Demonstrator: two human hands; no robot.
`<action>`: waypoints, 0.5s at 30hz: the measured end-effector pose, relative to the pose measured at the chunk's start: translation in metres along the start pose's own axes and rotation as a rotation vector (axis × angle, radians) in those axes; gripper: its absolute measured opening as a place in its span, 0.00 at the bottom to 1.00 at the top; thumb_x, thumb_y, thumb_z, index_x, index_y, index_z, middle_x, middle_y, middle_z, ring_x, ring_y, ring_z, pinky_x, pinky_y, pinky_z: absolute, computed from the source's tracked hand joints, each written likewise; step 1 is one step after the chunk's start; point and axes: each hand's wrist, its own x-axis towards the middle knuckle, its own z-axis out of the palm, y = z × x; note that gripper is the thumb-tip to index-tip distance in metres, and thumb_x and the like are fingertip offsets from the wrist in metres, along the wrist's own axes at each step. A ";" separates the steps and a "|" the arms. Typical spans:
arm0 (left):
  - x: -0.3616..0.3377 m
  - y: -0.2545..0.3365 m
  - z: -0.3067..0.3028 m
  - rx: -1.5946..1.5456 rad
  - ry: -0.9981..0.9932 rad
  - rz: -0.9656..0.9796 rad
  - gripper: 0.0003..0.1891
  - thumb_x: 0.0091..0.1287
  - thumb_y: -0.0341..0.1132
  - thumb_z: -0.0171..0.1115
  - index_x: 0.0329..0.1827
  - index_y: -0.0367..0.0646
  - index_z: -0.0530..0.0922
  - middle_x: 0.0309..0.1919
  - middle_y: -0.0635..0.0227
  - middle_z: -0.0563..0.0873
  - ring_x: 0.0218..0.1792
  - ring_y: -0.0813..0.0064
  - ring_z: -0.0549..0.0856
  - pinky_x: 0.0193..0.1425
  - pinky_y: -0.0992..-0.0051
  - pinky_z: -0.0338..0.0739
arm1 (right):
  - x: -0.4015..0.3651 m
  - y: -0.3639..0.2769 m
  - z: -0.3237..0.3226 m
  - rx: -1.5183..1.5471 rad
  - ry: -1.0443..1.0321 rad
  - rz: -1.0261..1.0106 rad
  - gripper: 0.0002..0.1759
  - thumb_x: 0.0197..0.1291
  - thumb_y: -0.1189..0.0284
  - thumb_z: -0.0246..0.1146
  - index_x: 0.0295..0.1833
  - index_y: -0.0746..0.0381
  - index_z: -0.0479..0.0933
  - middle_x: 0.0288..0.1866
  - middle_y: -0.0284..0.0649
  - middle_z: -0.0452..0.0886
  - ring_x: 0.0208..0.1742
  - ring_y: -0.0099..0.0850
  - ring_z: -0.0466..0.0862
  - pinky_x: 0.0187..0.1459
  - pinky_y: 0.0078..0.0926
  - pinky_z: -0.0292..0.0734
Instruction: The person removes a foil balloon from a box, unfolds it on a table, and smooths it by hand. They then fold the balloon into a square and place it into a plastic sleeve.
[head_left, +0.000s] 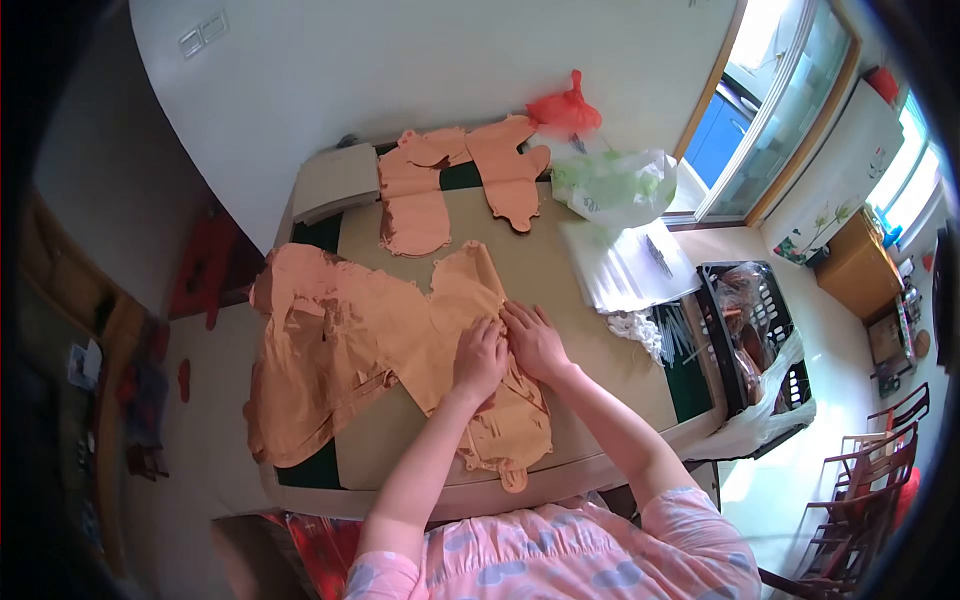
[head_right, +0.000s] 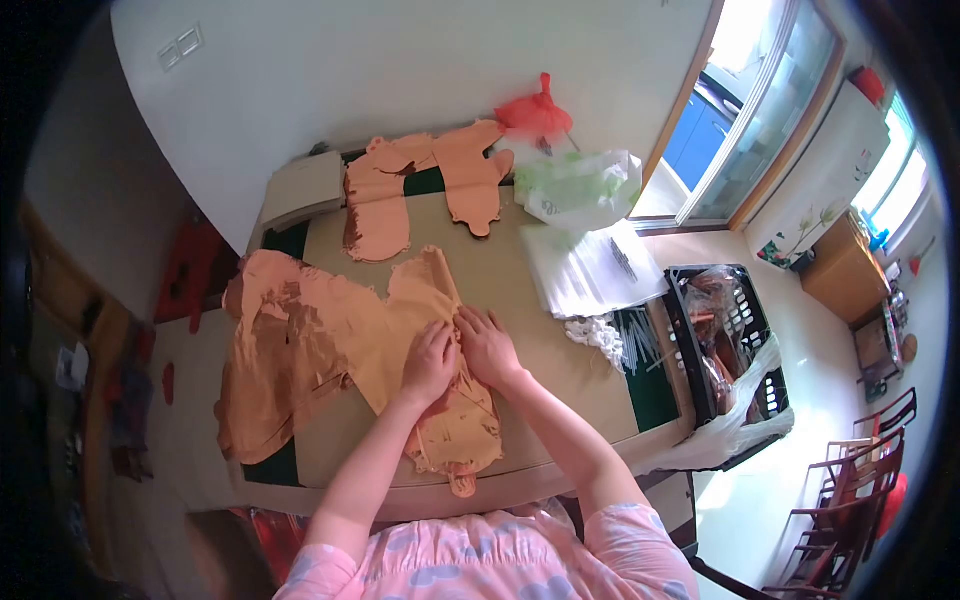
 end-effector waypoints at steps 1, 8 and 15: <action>0.008 -0.001 -0.002 0.044 0.022 0.055 0.20 0.67 0.34 0.55 0.62 0.38 0.74 0.62 0.53 0.76 0.68 0.55 0.70 0.72 0.56 0.61 | -0.002 -0.001 0.000 0.000 -0.004 0.004 0.25 0.59 0.73 0.55 0.64 0.63 0.70 0.68 0.45 0.71 0.71 0.40 0.67 0.71 0.46 0.60; 0.054 -0.030 0.003 0.320 -0.053 0.260 0.20 0.63 0.32 0.56 0.59 0.37 0.75 0.62 0.56 0.77 0.68 0.58 0.70 0.72 0.56 0.61 | -0.001 0.003 0.005 -0.010 -0.019 0.001 0.24 0.59 0.73 0.55 0.63 0.63 0.70 0.68 0.44 0.71 0.70 0.40 0.68 0.70 0.48 0.60; 0.065 -0.034 0.000 0.400 -0.102 0.373 0.19 0.63 0.33 0.53 0.58 0.39 0.75 0.59 0.61 0.78 0.65 0.63 0.72 0.72 0.57 0.61 | 0.000 0.000 -0.001 -0.013 -0.009 -0.009 0.23 0.61 0.73 0.55 0.63 0.64 0.70 0.68 0.45 0.70 0.71 0.41 0.67 0.70 0.48 0.60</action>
